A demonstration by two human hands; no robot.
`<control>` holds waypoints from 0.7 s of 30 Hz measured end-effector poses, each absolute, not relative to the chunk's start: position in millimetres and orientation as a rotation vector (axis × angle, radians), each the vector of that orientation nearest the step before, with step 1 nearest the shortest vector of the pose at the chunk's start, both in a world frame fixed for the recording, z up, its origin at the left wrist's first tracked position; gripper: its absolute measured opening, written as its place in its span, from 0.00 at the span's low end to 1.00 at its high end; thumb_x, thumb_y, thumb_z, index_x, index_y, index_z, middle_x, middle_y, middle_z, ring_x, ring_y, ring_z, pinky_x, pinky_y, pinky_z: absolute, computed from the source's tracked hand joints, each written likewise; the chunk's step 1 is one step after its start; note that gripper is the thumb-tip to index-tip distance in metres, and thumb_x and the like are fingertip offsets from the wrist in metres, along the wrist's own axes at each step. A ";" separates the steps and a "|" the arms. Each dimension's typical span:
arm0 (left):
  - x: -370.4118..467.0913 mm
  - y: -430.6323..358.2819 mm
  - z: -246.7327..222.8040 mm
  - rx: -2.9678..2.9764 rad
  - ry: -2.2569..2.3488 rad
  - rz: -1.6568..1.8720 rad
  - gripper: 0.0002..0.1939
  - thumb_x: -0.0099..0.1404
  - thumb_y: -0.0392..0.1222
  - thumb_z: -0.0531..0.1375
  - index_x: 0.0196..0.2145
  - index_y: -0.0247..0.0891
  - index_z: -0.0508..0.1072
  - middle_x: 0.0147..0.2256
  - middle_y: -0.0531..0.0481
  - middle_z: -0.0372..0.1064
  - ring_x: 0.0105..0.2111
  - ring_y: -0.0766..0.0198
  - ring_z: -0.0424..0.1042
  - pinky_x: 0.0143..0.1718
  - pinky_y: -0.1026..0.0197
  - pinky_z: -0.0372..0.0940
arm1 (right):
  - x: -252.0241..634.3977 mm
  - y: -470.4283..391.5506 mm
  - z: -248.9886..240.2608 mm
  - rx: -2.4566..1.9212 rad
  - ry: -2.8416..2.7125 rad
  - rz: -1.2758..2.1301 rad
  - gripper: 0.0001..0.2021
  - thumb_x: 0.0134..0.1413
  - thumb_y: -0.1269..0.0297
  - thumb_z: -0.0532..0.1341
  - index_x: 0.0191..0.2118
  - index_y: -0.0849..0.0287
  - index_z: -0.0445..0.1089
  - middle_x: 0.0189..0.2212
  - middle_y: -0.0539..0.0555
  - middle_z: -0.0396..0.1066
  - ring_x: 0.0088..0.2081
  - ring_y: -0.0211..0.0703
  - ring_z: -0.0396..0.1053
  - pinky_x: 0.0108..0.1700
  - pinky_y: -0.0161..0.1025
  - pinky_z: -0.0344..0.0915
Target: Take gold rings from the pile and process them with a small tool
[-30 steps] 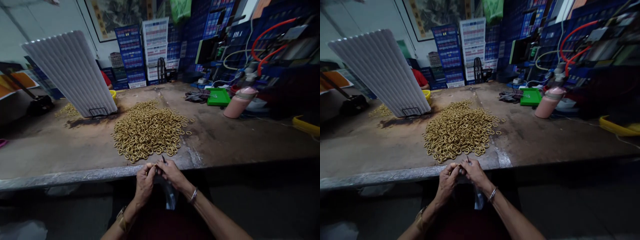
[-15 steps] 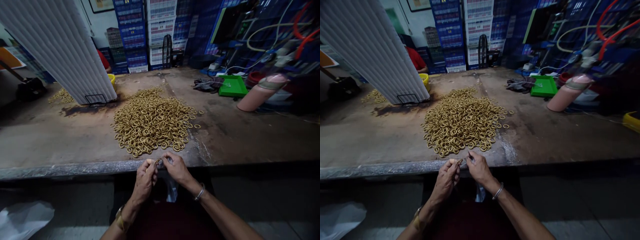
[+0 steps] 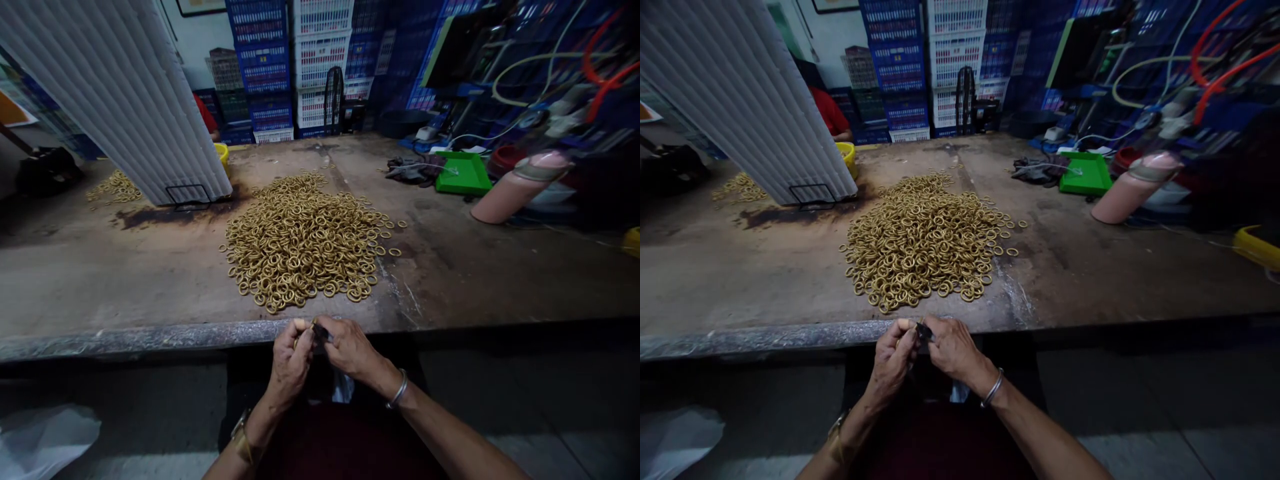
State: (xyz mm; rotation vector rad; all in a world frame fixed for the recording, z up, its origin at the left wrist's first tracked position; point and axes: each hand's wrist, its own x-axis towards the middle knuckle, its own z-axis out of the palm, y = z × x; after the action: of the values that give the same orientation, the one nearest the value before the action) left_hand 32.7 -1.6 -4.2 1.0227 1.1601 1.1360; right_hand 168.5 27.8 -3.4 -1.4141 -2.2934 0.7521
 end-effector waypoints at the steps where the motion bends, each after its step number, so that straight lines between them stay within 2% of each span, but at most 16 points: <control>1: 32.0 -3.5 -2.7 1.023 1.157 1.135 0.12 0.59 0.48 0.55 0.27 0.35 0.64 0.20 0.57 0.55 0.18 0.75 0.53 0.19 0.71 0.51 | 169.7 28.2 -3.0 -1.449 -2.307 0.743 0.07 0.47 0.72 0.52 0.31 0.57 0.64 0.23 0.50 0.68 0.26 0.37 0.64 0.28 0.32 0.50; 6: 30.6 -13.4 10.6 0.766 0.992 1.029 0.13 0.57 0.50 0.57 0.29 0.37 0.62 0.19 0.58 0.56 0.15 0.76 0.51 0.15 0.71 0.47 | 180.0 36.4 -0.2 -1.656 -2.253 0.557 0.10 0.48 0.71 0.52 0.37 0.57 0.65 0.28 0.52 0.71 0.29 0.39 0.67 0.30 0.33 0.51; 11: 32.4 -12.2 13.2 0.518 0.848 1.000 0.15 0.55 0.50 0.59 0.26 0.35 0.61 0.26 0.52 0.63 0.17 0.75 0.55 0.14 0.71 0.49 | 186.1 57.0 -0.8 -1.837 -2.003 0.309 0.08 0.53 0.67 0.51 0.38 0.58 0.64 0.30 0.54 0.71 0.32 0.41 0.68 0.32 0.33 0.53; 14: 33.2 -10.5 8.1 0.494 0.843 1.006 0.14 0.55 0.49 0.59 0.26 0.34 0.62 0.29 0.48 0.66 0.19 0.73 0.59 0.14 0.70 0.50 | 183.4 67.6 -3.2 -1.939 -1.971 0.260 0.09 0.55 0.62 0.51 0.40 0.58 0.63 0.31 0.55 0.72 0.32 0.43 0.68 0.31 0.35 0.53; 17: 32.4 -10.2 5.0 0.474 0.816 1.016 0.12 0.55 0.47 0.59 0.28 0.35 0.63 0.29 0.49 0.66 0.20 0.72 0.60 0.15 0.70 0.52 | 176.7 72.4 -4.4 -2.025 -2.011 0.241 0.11 0.56 0.59 0.51 0.39 0.58 0.62 0.31 0.57 0.71 0.32 0.45 0.69 0.32 0.36 0.54; 21: 28.9 -8.5 6.1 0.388 0.763 0.993 0.12 0.53 0.44 0.61 0.32 0.35 0.65 0.27 0.50 0.65 0.21 0.72 0.62 0.16 0.70 0.53 | 170.3 75.7 -4.3 -2.072 -2.048 0.229 0.09 0.55 0.61 0.51 0.39 0.58 0.62 0.32 0.58 0.71 0.33 0.46 0.69 0.33 0.37 0.54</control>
State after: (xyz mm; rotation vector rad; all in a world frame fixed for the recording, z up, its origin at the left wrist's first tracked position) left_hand 28.9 -8.5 6.1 0.3877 0.7630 0.9931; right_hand 170.3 75.7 -4.3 -2.0721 -2.0480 0.2293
